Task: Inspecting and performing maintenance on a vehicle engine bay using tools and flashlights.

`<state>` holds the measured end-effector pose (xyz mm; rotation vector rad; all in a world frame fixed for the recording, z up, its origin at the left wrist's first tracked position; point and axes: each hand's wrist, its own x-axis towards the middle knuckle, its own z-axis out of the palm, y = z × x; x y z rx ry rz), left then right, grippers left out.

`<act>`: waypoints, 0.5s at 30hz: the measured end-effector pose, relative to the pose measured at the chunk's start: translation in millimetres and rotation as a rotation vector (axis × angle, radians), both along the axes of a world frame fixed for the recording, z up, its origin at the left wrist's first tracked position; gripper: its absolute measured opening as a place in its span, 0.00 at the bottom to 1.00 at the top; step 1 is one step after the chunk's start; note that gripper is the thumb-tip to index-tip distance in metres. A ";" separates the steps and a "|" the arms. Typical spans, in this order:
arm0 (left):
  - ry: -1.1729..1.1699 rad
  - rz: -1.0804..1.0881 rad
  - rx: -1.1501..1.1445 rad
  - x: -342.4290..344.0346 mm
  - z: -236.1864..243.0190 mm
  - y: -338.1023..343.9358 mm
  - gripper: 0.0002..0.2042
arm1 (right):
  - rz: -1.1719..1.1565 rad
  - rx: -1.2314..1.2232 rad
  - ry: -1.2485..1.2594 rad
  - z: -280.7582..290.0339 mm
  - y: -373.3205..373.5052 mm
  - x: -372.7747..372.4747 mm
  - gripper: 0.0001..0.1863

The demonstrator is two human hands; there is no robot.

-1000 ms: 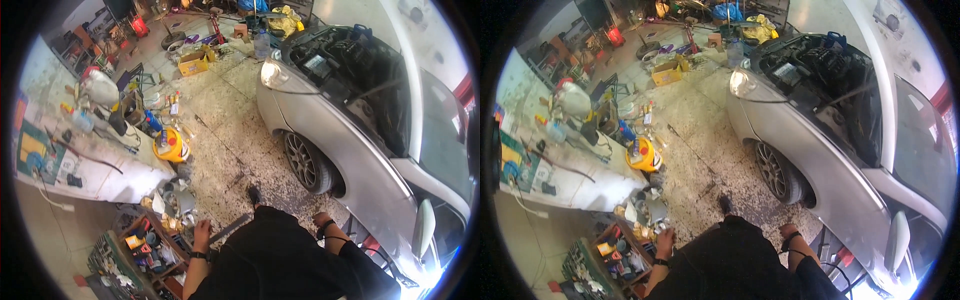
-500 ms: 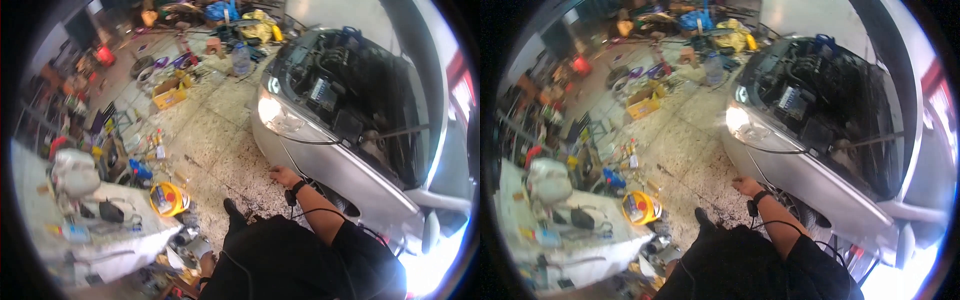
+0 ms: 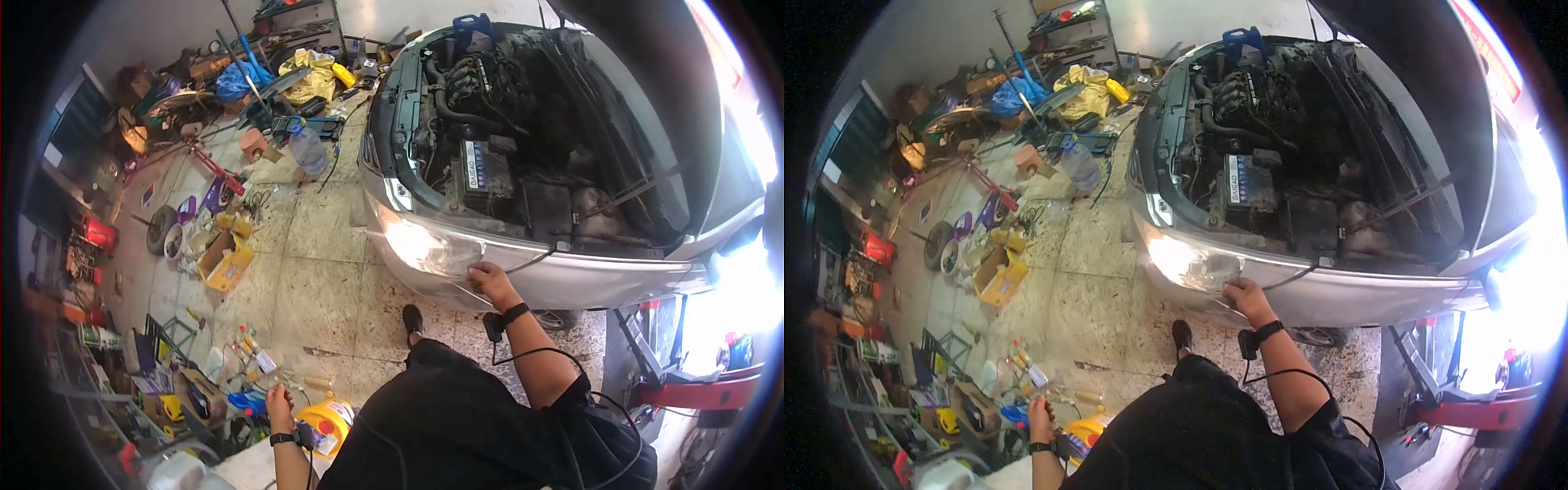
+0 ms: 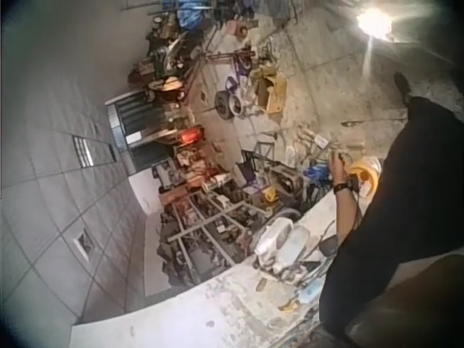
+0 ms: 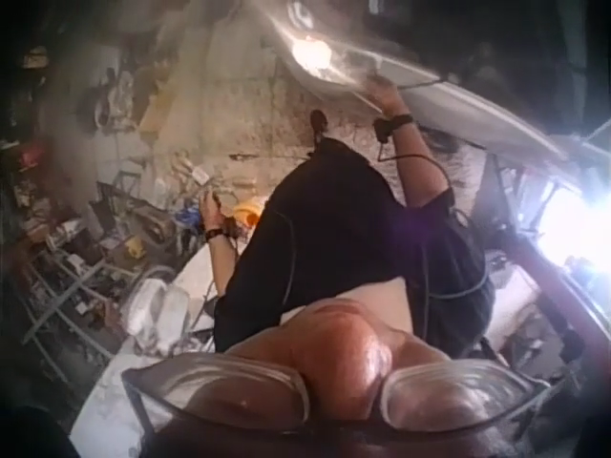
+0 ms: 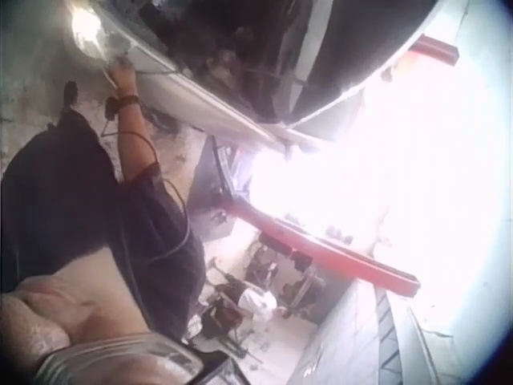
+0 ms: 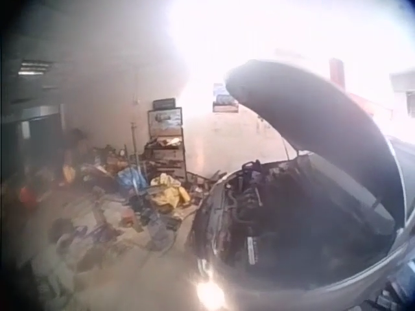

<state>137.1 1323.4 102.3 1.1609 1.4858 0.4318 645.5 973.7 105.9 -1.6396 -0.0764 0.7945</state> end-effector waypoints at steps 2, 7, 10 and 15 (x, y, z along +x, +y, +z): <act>0.014 -0.037 -0.002 22.9 -23.4 26.7 0.08 | -0.039 0.045 0.050 -5.5 26.0 15.8 0.17; -0.011 -0.218 -0.251 114.9 -43.1 31.0 0.07 | -0.108 0.085 0.091 -20.3 97.0 56.5 0.14; 0.070 -0.455 -0.260 152.2 -28.8 37.2 0.08 | 0.043 0.193 0.218 -31.0 114.1 74.4 0.16; 0.172 -0.629 -0.383 200.2 -35.3 87.7 0.09 | 0.266 -0.181 -0.422 -42.3 121.7 89.5 0.15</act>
